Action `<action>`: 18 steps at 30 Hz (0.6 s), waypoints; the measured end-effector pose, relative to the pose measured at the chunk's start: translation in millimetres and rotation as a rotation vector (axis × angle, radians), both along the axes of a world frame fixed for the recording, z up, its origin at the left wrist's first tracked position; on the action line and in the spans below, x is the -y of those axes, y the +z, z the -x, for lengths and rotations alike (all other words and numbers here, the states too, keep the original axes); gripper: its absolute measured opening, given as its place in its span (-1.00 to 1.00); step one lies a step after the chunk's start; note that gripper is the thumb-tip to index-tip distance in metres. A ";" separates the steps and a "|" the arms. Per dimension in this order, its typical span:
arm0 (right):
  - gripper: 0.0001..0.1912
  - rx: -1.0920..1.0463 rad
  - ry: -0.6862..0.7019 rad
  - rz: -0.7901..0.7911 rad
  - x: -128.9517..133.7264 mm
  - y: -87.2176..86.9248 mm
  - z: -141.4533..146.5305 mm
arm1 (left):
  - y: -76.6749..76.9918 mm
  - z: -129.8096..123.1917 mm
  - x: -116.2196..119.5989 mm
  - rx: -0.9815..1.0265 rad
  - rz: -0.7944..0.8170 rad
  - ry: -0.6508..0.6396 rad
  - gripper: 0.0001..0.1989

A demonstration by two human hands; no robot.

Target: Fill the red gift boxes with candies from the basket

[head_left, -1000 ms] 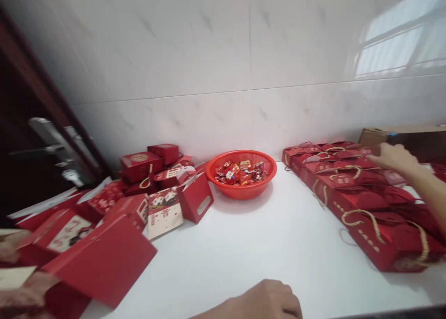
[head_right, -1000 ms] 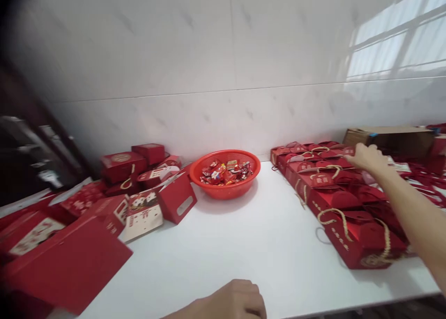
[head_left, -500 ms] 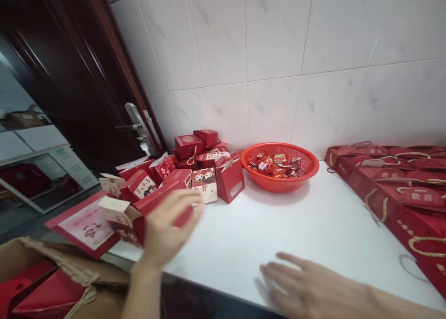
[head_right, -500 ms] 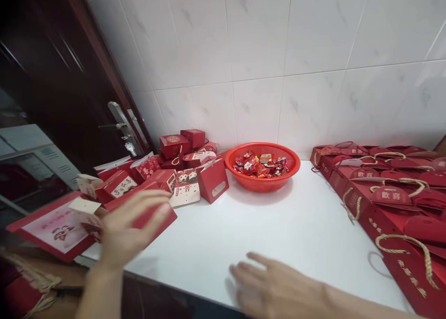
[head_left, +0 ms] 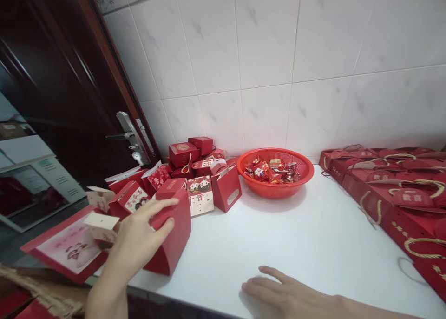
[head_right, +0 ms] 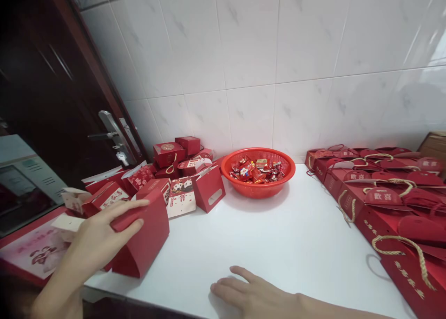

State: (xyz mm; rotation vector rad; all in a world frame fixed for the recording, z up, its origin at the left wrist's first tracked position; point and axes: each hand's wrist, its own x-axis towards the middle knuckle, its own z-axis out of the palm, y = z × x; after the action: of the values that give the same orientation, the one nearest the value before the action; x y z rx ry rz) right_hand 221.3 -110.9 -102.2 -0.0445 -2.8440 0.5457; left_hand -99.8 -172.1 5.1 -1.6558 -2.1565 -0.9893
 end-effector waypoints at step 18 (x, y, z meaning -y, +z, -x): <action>-0.47 -0.634 -0.725 0.191 -40.4 -18.4 4.3 | -26.0 -180.7 -88.9 0.175 0.013 -0.621 -0.71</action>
State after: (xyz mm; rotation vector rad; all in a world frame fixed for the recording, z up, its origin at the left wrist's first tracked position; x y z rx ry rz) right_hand 216.9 -70.5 -120.6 -0.7527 -1.9618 0.5307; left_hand 80.9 -83.2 -20.9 -2.3938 -1.7603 -1.3124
